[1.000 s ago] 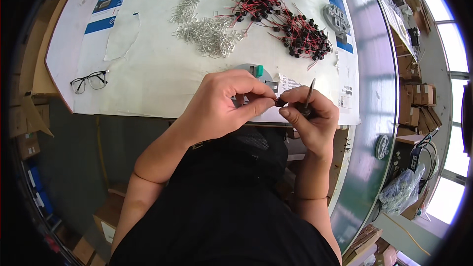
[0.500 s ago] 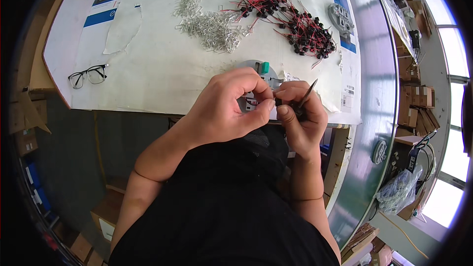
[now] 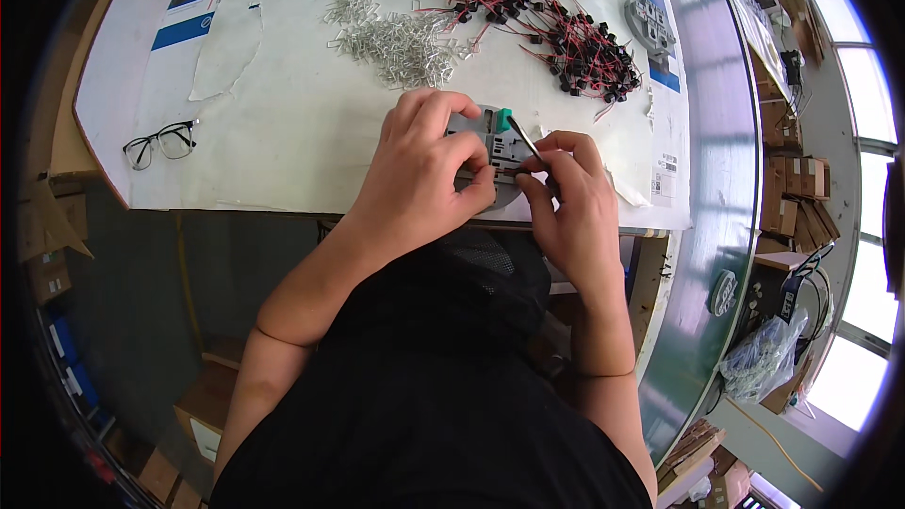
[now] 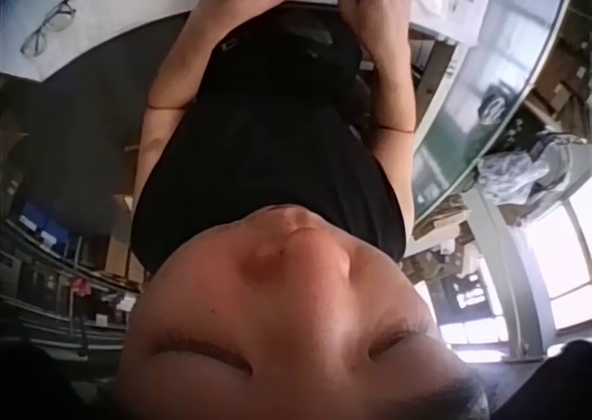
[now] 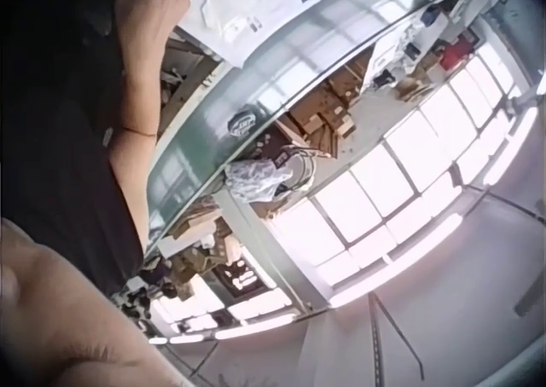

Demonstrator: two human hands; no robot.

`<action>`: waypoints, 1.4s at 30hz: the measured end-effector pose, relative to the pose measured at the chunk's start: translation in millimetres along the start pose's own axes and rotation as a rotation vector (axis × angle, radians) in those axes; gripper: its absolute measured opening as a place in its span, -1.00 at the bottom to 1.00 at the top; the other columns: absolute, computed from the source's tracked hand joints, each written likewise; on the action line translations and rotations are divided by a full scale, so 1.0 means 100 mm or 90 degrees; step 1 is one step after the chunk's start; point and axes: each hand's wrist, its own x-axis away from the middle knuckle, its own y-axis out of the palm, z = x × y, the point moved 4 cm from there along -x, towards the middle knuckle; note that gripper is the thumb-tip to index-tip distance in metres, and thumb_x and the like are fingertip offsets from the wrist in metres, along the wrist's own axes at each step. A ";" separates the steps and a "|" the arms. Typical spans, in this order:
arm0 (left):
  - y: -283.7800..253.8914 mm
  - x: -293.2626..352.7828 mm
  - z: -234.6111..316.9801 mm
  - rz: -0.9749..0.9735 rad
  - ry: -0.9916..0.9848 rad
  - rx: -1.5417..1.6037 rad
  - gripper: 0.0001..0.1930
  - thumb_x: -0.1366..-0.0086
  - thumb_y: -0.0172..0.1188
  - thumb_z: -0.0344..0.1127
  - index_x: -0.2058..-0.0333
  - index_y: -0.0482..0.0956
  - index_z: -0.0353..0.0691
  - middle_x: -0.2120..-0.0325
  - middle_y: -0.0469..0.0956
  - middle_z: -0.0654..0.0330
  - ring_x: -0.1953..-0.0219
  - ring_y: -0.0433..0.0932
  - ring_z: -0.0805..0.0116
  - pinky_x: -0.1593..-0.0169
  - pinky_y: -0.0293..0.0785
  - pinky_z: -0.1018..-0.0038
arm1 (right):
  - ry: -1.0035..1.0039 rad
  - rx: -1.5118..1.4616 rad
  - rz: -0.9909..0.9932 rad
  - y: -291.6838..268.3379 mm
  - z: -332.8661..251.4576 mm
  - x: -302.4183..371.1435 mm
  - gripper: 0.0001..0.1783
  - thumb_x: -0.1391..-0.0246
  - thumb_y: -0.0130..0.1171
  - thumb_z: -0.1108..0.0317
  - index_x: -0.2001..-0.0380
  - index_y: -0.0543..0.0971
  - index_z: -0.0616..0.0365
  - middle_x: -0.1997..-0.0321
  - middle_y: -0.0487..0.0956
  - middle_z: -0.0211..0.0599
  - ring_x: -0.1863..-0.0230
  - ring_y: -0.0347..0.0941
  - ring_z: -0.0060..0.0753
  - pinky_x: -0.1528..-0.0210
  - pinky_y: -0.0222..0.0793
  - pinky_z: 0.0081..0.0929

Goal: Manually assembling small components by inserting pins into a circular base at a production workbench.

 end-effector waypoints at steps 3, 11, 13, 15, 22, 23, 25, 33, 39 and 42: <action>0.09 0.02 -0.06 -0.006 -0.025 0.055 -0.88 -0.11 0.45 -0.37 0.42 0.65 -0.18 -0.06 0.52 0.13 -0.16 0.47 -0.02 -0.20 0.44 0.17 | -0.082 0.160 0.032 -0.01 -0.18 -0.03 -0.79 -0.11 0.43 0.50 0.19 0.66 0.27 0.05 0.60 -0.20 0.43 0.58 -0.21 0.35 0.50 -0.33; 0.16 0.02 -0.10 0.004 -0.069 0.099 -0.82 -0.11 0.48 -0.38 0.34 0.66 -0.23 -0.04 0.56 0.12 -0.10 0.54 0.04 -0.19 0.47 0.18 | -0.040 0.114 -0.084 -0.10 -0.09 -0.17 -0.81 -0.08 0.47 0.40 0.33 0.63 0.23 0.11 0.62 -0.34 0.35 0.65 -0.11 0.31 0.55 -0.26; 0.15 0.00 -0.08 -0.002 -0.075 0.088 -0.81 -0.11 0.49 -0.34 0.35 0.66 -0.22 -0.04 0.56 0.13 -0.08 0.55 0.07 -0.17 0.48 0.19 | -0.039 0.088 -0.085 -0.11 -0.01 -0.18 -0.81 -0.08 0.47 0.39 0.33 0.64 0.23 0.13 0.61 -0.32 0.36 0.65 -0.15 0.31 0.55 -0.30; 0.16 0.00 -0.07 -0.003 -0.079 0.082 -0.81 -0.12 0.49 -0.33 0.36 0.66 -0.22 -0.04 0.56 0.14 -0.07 0.56 0.08 -0.16 0.48 0.19 | -0.036 0.032 -0.084 -0.09 0.03 -0.19 -0.80 -0.09 0.48 0.38 0.34 0.65 0.24 0.16 0.61 -0.30 0.37 0.66 -0.23 0.32 0.54 -0.36; 0.15 -0.01 -0.06 -0.011 -0.093 0.063 -0.82 -0.10 0.49 -0.28 0.39 0.65 -0.14 0.00 0.56 0.18 -0.08 0.55 0.08 -0.16 0.48 0.18 | -0.040 -0.477 0.086 -0.02 0.02 -0.25 -0.60 -0.43 0.20 0.28 0.50 0.44 0.26 0.38 0.50 -0.30 0.56 0.32 -0.47 0.49 0.30 -0.47; 0.16 -0.01 -0.05 -0.012 -0.092 0.066 -0.82 -0.10 0.49 -0.28 0.39 0.65 -0.14 0.00 0.56 0.18 -0.08 0.55 0.08 -0.16 0.48 0.18 | -0.041 -0.674 0.148 0.01 0.05 -0.27 -0.54 -0.50 0.12 0.26 0.54 0.38 0.24 0.45 0.45 -0.33 0.61 0.21 -0.50 0.53 0.24 -0.47; 0.17 0.00 -0.07 -0.012 -0.099 0.070 -0.83 -0.10 0.49 -0.28 0.41 0.65 -0.12 -0.01 0.56 0.18 -0.08 0.55 0.09 -0.17 0.47 0.19 | -0.057 -0.675 0.144 0.14 0.03 -0.31 -0.51 -0.54 0.03 0.23 0.56 0.33 0.19 0.50 0.39 -0.36 0.63 0.17 -0.51 0.55 0.20 -0.47; 0.15 -0.02 -0.05 -0.012 -0.088 0.087 -0.63 -0.02 0.54 -0.31 0.20 0.61 -0.14 -0.04 0.56 0.13 -0.14 0.54 0.04 -0.22 0.46 0.18 | -0.254 -0.545 0.187 0.35 0.01 -0.29 -0.42 -0.62 -0.13 0.13 0.60 0.24 0.07 0.69 0.18 -0.46 0.68 0.03 -0.54 0.62 0.03 -0.45; 0.11 -0.01 -0.06 -0.027 -0.049 0.062 -0.41 0.05 0.60 -0.32 0.03 0.53 -0.17 -0.11 0.55 0.08 -0.19 0.53 0.01 -0.27 0.44 0.18 | -0.126 -0.996 0.118 0.32 0.17 -0.35 -0.46 -0.59 -0.07 0.25 0.60 0.28 0.13 0.69 0.28 -0.41 0.67 0.13 -0.50 0.59 0.05 -0.44; 0.12 0.00 -0.09 -0.034 -0.048 0.083 -0.39 0.06 0.62 -0.29 0.02 0.53 -0.17 -0.16 0.54 0.07 -0.21 0.52 0.01 -0.31 0.42 0.17 | -0.135 -0.886 0.100 0.28 0.11 -0.33 -0.42 -0.61 -0.14 0.13 0.60 0.26 0.10 0.69 0.23 -0.42 0.68 0.07 -0.52 0.60 0.02 -0.45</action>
